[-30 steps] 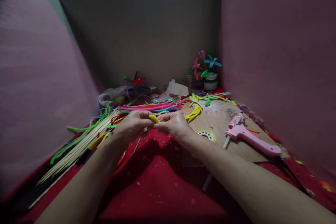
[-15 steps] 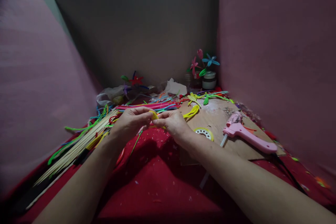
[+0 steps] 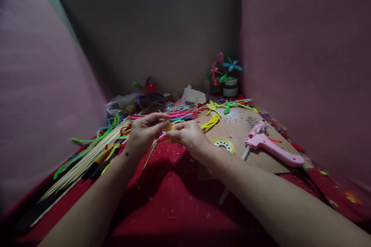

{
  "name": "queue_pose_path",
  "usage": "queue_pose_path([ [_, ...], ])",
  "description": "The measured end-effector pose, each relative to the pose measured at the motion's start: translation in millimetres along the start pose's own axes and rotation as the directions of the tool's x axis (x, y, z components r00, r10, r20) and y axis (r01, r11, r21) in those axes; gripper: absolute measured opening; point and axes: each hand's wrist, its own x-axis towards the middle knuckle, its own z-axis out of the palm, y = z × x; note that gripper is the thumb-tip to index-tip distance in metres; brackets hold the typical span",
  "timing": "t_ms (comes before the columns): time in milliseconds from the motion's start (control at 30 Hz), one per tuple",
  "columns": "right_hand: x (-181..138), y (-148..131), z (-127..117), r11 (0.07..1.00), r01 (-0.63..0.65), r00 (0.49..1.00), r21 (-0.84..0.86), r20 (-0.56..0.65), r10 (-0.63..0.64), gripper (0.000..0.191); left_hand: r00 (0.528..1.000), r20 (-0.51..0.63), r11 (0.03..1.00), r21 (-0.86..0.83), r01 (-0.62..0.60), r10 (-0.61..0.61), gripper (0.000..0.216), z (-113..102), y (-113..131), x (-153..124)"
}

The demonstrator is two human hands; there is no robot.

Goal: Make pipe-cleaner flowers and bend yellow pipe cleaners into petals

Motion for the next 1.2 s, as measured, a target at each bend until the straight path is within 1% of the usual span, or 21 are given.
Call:
queue_pose_path([
  [67,0.1,-0.2,-0.2,1.000,-0.014,1.000,0.003,0.016,0.014,0.022,0.988,0.132,0.997,-0.017,0.082,-0.079,0.016,-5.9,2.6,2.8],
  [133,0.2,-0.4,0.0,1.000,-0.014,1.000,-0.004,0.022,0.014,0.021,0.975,0.198,0.995,0.031,0.097,-0.101,0.015,-10.5,3.2,5.0],
  [267,0.5,0.8,0.4,0.999,0.018,0.999,-0.032,0.037,-0.017,0.021,0.986,0.165,0.991,0.135,-0.025,0.002,0.012,-13.0,0.0,6.6],
  [300,0.6,1.2,0.4,0.999,0.021,0.999,-0.031,0.039,-0.020,0.021,0.988,0.153,0.989,0.141,-0.038,0.016,0.012,-12.8,-0.7,6.5],
  [367,0.6,1.7,0.4,1.000,0.020,0.999,-0.022,0.030,-0.020,0.022,0.988,0.155,0.994,0.107,0.005,-0.022,0.014,-12.4,-0.9,6.3],
  [467,0.2,1.1,0.3,1.000,0.007,1.000,-0.016,0.004,-0.007,0.021,0.961,0.252,0.993,0.011,0.114,-0.113,0.017,-12.6,1.4,5.9],
  [533,0.0,0.4,-0.2,1.000,0.007,1.000,-0.024,0.008,-0.007,0.019,0.955,0.274,0.993,-0.003,0.119,-0.114,0.017,-12.3,3.1,5.5],
  [633,0.5,-0.1,-1.4,0.998,0.020,0.998,-0.053,0.057,-0.017,0.016,0.981,0.189,0.996,0.084,0.034,-0.050,0.016,-9.5,2.5,3.4],
  [700,1.1,-0.1,-1.7,0.998,0.000,0.999,-0.069,0.047,0.003,0.013,0.989,0.127,0.974,0.199,-0.104,0.080,0.012,-6.1,-0.5,0.8],
  [767,1.2,-0.7,-0.8,0.996,-0.038,0.999,-0.079,-0.004,0.038,0.010,0.964,0.092,0.908,0.323,-0.266,0.249,0.009,-2.6,-4.4,-1.7],
  [800,1.1,-1.2,0.0,0.996,-0.058,0.998,-0.072,-0.029,0.056,0.009,0.947,0.082,0.873,0.369,-0.319,0.312,0.009,-1.4,-5.9,-2.4],
  [833,0.8,-2.0,1.0,0.995,-0.077,0.996,-0.056,-0.048,0.074,0.009,0.939,0.072,0.856,0.393,-0.338,0.337,0.010,-0.7,-6.7,-2.5],
  [867,0.5,-2.9,1.9,0.995,-0.092,0.994,-0.034,-0.062,0.090,0.010,0.946,0.058,0.865,0.390,-0.316,0.320,0.012,-0.8,-6.8,-1.9],
  [900,0.2,-3.7,2.5,0.995,-0.102,0.992,-0.007,-0.075,0.101,0.011,0.963,0.040,0.896,0.360,-0.262,0.265,0.014,-1.8,-6.2,-0.6],
  [967,0.3,-4.9,2.3,0.994,-0.102,0.990,0.047,-0.096,0.106,0.013,0.994,0.032,0.963,0.249,-0.106,0.102,0.020,-5.7,-3.4,3.6],
  [1000,0.7,-5.1,1.4,0.994,-0.088,0.990,0.061,-0.106,0.095,0.014,0.998,0.066,0.980,0.197,-0.034,0.021,0.023,-8.2,-2.0,5.8],
  [1033,1.3,-4.9,0.1,0.996,-0.068,0.990,0.066,-0.117,0.075,0.015,0.990,0.131,0.986,0.166,0.020,-0.042,0.026,-10.6,-0.9,7.8],
  [1067,2.1,-4.3,-1.4,0.997,-0.045,0.990,0.065,-0.129,0.053,0.016,0.973,0.215,0.985,0.163,0.054,-0.089,0.027,-12.4,-0.4,9.2],
  [1133,3.5,-2.7,-4.1,0.998,-0.016,0.987,0.055,-0.157,0.025,0.018,0.926,0.349,0.971,0.229,0.062,-0.142,0.024,-13.5,-0.5,9.5],
  [1167,3.9,-1.8,-4.9,0.999,-0.013,0.983,0.045,-0.180,0.021,0.018,0.919,0.368,0.959,0.282,0.036,-0.142,0.022,-12.6,-0.8,8.4],
  [1200,4.0,-1.1,-5.3,0.999,-0.014,0.978,0.034,-0.207,0.021,0.019,0.930,0.349,0.940,0.341,-0.009,-0.118,0.023,-10.8,-0.9,6.5],
])
